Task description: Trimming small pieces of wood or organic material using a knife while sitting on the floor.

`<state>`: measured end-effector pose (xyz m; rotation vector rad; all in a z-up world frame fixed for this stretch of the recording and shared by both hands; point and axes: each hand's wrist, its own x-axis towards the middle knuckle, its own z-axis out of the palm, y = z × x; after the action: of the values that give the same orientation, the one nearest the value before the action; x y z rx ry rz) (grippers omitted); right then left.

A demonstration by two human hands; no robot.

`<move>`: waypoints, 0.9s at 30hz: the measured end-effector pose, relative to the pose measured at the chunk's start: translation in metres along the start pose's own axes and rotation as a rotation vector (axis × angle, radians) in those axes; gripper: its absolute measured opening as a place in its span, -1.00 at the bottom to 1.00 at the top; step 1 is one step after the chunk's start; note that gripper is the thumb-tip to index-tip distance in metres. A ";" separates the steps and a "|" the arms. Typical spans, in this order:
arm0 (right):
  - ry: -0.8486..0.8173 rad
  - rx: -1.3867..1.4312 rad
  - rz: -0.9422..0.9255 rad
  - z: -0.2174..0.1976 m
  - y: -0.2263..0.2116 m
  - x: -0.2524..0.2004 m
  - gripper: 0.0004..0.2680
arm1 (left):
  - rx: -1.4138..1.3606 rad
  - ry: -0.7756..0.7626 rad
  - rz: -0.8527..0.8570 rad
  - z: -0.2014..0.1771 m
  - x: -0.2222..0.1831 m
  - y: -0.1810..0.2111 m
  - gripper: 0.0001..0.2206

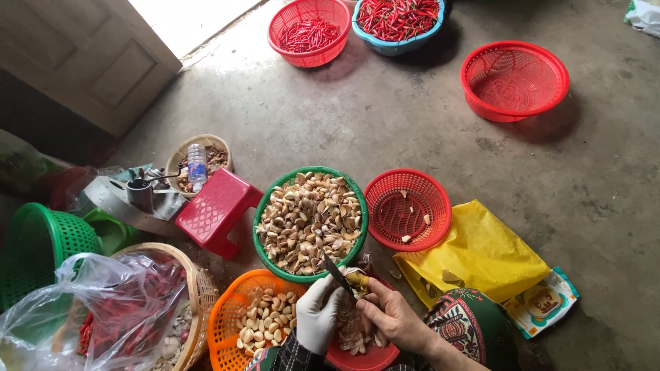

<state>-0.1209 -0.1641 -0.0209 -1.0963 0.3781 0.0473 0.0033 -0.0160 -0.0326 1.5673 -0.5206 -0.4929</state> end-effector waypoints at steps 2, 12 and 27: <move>0.014 0.056 -0.010 0.001 0.000 0.000 -0.64 | 0.108 -0.107 0.082 -0.002 0.006 0.012 -0.64; -0.129 0.253 0.022 -0.008 0.002 0.004 -0.61 | -0.452 -0.294 -0.476 -0.015 0.012 -0.012 -0.57; -0.231 0.189 -0.019 -0.002 0.011 0.005 -0.53 | -0.777 0.002 -0.489 -0.009 0.009 -0.055 -0.59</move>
<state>-0.1192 -0.1615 -0.0322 -0.8957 0.1611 0.1180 0.0174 -0.0114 -0.0868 0.9226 0.0846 -0.9328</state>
